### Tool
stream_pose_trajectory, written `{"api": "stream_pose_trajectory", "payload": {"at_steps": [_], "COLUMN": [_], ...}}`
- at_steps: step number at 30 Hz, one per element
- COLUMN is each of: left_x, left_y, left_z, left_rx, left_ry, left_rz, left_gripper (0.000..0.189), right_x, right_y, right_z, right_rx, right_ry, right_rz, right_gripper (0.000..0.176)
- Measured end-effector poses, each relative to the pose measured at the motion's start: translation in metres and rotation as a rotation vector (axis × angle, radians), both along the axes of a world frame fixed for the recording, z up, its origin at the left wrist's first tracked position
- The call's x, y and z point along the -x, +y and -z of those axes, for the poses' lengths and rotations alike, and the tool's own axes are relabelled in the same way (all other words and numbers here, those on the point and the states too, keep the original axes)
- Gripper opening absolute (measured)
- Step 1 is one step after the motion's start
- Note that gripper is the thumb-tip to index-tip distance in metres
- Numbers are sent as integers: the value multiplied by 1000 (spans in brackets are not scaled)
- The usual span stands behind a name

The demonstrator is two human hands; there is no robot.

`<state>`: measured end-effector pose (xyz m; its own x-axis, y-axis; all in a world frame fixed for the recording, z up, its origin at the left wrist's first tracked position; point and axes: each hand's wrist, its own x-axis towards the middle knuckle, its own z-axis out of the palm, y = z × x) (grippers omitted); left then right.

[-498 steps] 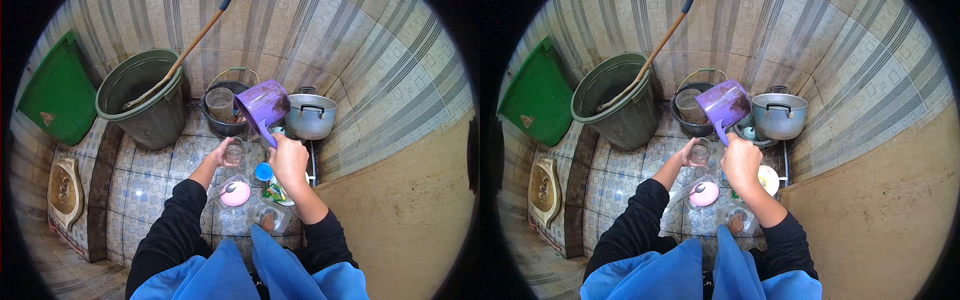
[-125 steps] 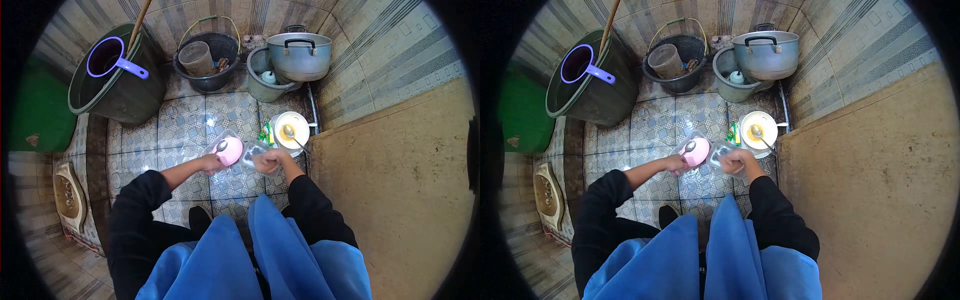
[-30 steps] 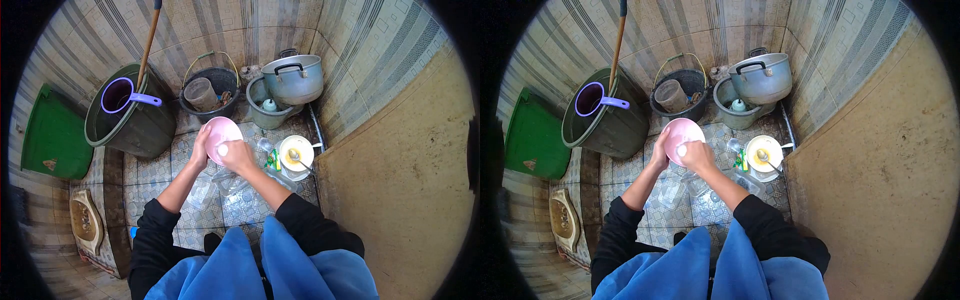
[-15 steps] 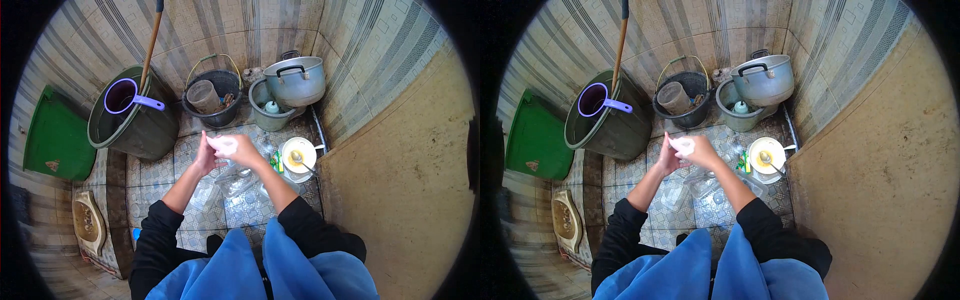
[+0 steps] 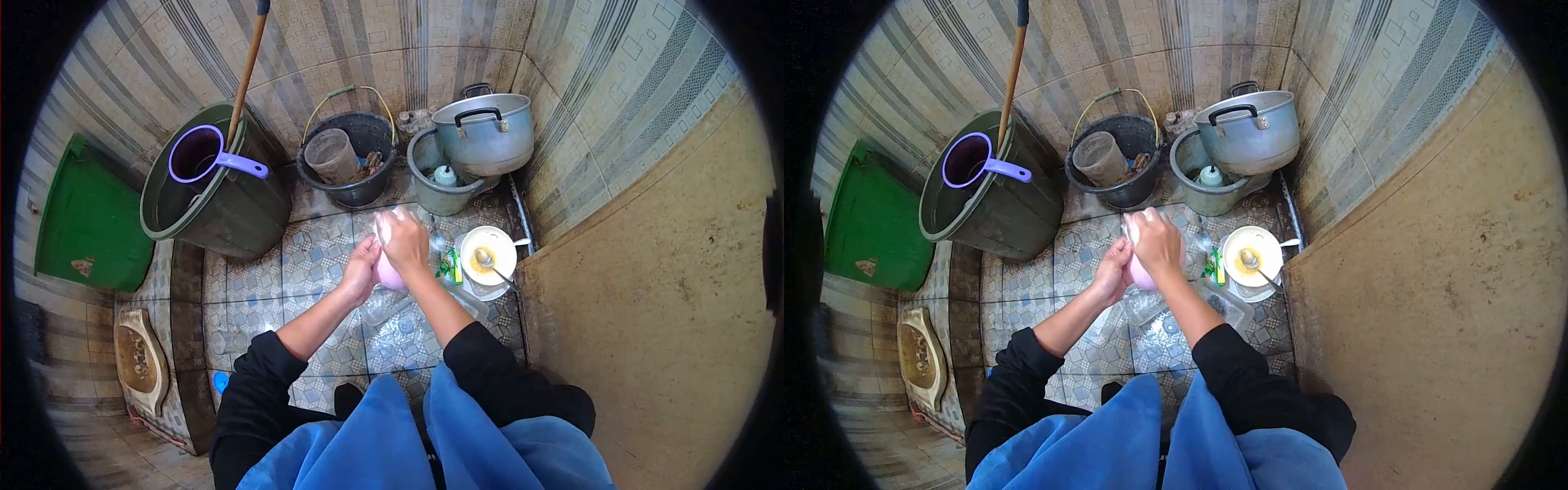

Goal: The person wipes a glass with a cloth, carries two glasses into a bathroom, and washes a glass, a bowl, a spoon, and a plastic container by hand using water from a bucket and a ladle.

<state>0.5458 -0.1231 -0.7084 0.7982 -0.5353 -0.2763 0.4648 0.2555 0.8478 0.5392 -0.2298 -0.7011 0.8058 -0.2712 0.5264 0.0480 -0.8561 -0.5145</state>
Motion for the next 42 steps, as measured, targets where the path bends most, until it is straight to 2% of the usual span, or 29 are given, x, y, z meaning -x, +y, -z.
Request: {"api": "stream_pose_trajectory", "payload": {"at_steps": [3, 5, 6, 7, 9, 10, 11, 13, 14, 16, 17, 19, 21, 22, 23, 24, 25, 27, 28, 29, 31, 32, 34, 36, 38, 39, 41, 42], "left_x": [-6, -10, -15, -22, -36, -40, -40, -37, -34, -32, -30, -16, -11, -11, -10, -9, -8, -6, -1, -2, -8, -14, -24, -36, -48, -52, -58, -59], "left_y": [5, 7, 6, 8, 16, 18, 20, 23, 23, 20, 18, 10, 10, 10, 11, 11, 10, 2, -3, -1, 2, 10, 30, 53, 80, 91, 107, 111], "left_z": [4, 4, 2, 0, -5, -6, -9, -18, -25, -23, -22, -15, -17, -18, -18, -18, -19, -23, -23, -17, 5, 21, 46, 70, 101, 114, 123, 128], "left_rx": [50, 146, 117, 114, 137, 170, 169, 244, 247, 171, 91, 78, 60, 59, -18, -98, -106, -495, -643, -649, -693, -790, -859, -990, -1156, -1260, -1343, -1436], "left_ry": [79, 205, 235, 234, 249, 212, 213, 136, 118, 21, -79, -136, -104, -105, -241, -373, -365, -865, -860, -844, -1183, -1112, -1164, -1272, -1275, -1242, -1230, -1223], "left_rz": [28, -94, -209, -209, -296, -271, -275, -119, -85, -21, 37, 26, -13, -16, -65, -113, -111, -98, -47, -50, -65, -31, -45, -52, -17, 10, 27, 45], "left_gripper": [26, 30, 31, 31, 33, 31, 31, 30, 27, 25, 24, 23, 19, 19, 18, 17, 17, 15, 18, 18, 20, 17, 14, 12, 12, 12, 12, 12], "right_x": [-1, 6, 15, 19, 22, 20, 16, 3, 0, -1, 0, 3, -1, -5, -10, -17, -18, -16, -6, -3, -2, -2, 20, 42, 60, 92, 107, 113], "right_y": [3, 8, 10, 12, 14, 12, 5, -14, -18, -24, -20, -6, -10, -13, -17, -23, -15, 12, 21, 25, 28, 10, -14, -33, -41, -56, -70, -68], "right_z": [7, 10, 11, 13, 21, 25, 23, 9, 2, -15, -22, -28, -21, -9, 7, 36, 50, 56, 52, 59, 85, 110, 73, 67, 82, 137, 237, 208], "right_rx": [-132, 130, 196, 192, 81, -50, -52, -383, -379, -611, -610, -259, -197, -503, -807, -1120, -1128, -2116, -2008, -2011, -1823, -1242, -380, -152, -183, -181, -157, -156], "right_ry": [-54, -299, -341, -342, -425, -422, -420, -333, -334, -178, -180, -213, -183, -97, -5, 36, 43, 110, 292, 310, 202, 620, 987, 1358, 1686, 1695, 1672, 1678], "right_rz": [-20, -114, -163, -163, -119, 1, -2, 253, 255, 41, 44, -148, -222, -102, 26, -1, 4, -119, -104, -97, -37, 82, 1, -31, 168, 175, 263, 271], "right_gripper": [16, 13, 11, 11, 10, 12, 12, 15, 15, 20, 20, 21, 25, 23, 22, 27, 27, 35, 39, 39, 40, 42, 40, 39, 38, 38, 42, 42]}}
